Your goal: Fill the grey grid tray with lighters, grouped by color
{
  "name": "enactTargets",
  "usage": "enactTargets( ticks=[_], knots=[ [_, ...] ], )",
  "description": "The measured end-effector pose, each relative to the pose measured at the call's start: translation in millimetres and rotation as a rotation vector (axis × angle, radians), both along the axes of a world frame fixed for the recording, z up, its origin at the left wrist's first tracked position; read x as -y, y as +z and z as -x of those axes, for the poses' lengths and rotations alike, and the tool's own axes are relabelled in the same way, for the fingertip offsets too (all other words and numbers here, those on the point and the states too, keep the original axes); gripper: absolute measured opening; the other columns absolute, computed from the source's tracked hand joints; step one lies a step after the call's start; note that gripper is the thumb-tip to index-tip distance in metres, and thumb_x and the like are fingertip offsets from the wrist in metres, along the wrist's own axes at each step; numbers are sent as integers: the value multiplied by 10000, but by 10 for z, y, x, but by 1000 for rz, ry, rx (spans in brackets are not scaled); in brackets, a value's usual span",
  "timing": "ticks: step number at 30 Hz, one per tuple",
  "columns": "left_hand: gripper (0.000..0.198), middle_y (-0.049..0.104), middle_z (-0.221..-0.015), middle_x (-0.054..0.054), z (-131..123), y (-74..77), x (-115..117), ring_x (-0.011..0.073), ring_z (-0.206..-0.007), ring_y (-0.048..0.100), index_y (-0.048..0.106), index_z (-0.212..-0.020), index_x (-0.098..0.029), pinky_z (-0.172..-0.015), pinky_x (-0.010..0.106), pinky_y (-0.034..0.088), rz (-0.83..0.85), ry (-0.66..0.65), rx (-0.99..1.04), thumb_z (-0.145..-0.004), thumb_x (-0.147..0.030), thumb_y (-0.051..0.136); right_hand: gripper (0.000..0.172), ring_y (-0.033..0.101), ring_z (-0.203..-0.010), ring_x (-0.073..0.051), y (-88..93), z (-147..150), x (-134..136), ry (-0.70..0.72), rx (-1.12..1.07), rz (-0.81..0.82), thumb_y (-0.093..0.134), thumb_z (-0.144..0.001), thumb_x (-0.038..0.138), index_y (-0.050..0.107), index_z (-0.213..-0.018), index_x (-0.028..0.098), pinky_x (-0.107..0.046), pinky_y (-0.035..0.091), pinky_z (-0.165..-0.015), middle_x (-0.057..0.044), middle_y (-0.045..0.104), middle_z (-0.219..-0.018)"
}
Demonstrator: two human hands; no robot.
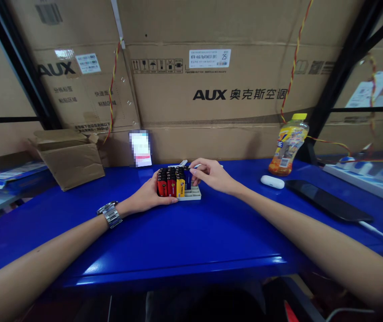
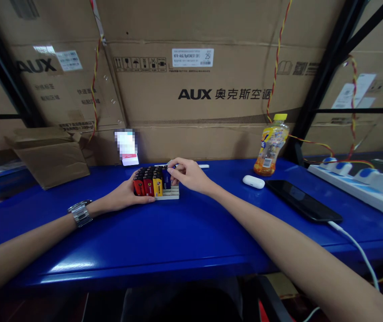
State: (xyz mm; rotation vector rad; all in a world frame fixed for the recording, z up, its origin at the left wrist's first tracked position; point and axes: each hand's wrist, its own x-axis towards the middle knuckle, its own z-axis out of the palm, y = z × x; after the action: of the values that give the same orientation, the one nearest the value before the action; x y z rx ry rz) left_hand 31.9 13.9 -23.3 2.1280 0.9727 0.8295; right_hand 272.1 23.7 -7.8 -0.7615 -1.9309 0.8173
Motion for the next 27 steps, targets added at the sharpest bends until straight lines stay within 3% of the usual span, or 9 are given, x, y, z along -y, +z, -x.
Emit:
enactTargets(
  ticks=[3,7,11,14,17,20,23,27],
  knots=[
    [902,540,-1302,153,-5,9,9,305,-1174,536,288,-1351,-165,-1012,454,413,-2,28,-19,-629,-398,776,273,608,-524,-123,6,-51,-49,-88,17,-40,501,-874,420,553,-936,160,-274,488,-522,-11,612,-663],
    [900,543,-1296,157,-9,29,23,308,-1182,528,305,-1348,-162,-1022,466,400,8,40,-26,-620,-398,777,260,541,-471,-103,8,-246,-189,-306,105,-119,490,-871,409,496,-755,177,-255,421,-498,-3,586,-589],
    [921,526,-1314,165,-8,47,34,317,-1196,514,295,-1365,-167,-1022,480,398,18,39,-27,-615,-397,777,388,439,-452,-103,-44,-517,-366,-600,390,-247,465,-879,437,444,-578,195,-266,335,-504,10,504,-468],
    [931,535,-1303,164,-7,53,36,324,-1189,518,287,-1373,-168,-1023,494,393,12,41,-33,-614,-395,776,437,472,-538,-143,-129,-664,-478,-735,607,-312,388,-912,442,542,-595,183,-289,337,-550,-33,555,-542],
    [939,538,-1299,159,-3,44,29,324,-1185,523,273,-1381,-175,-1029,496,388,3,35,-30,-618,-395,774,317,550,-835,-231,-222,-700,-539,-713,804,-377,373,-914,312,649,-966,167,-338,391,-698,-116,669,-911],
    [922,539,-1300,159,5,25,15,325,-1184,524,268,-1382,-183,-1026,505,388,-14,21,-30,-636,-398,766,401,453,-1112,-313,-276,-640,-534,-614,948,-394,350,-931,337,557,-1247,201,-432,373,-845,-139,536,-1300],
    [919,538,-1303,161,9,13,4,325,-1188,522,267,-1383,-182,-1028,501,384,-31,16,-30,-641,-397,764,463,360,-1212,-354,-261,-541,-474,-535,1026,-382,288,-952,444,582,-1241,233,-499,324,-907,-128,443,-1402],
    [947,529,-1318,157,9,25,-2,321,-1194,520,258,-1389,-182,-1032,491,384,-6,41,-47,-622,-386,775,445,382,-1186,-331,-187,-432,-376,-548,1011,-417,318,-949,435,656,-1091,184,-466,313,-921,-146,507,-1315]
  ],
)
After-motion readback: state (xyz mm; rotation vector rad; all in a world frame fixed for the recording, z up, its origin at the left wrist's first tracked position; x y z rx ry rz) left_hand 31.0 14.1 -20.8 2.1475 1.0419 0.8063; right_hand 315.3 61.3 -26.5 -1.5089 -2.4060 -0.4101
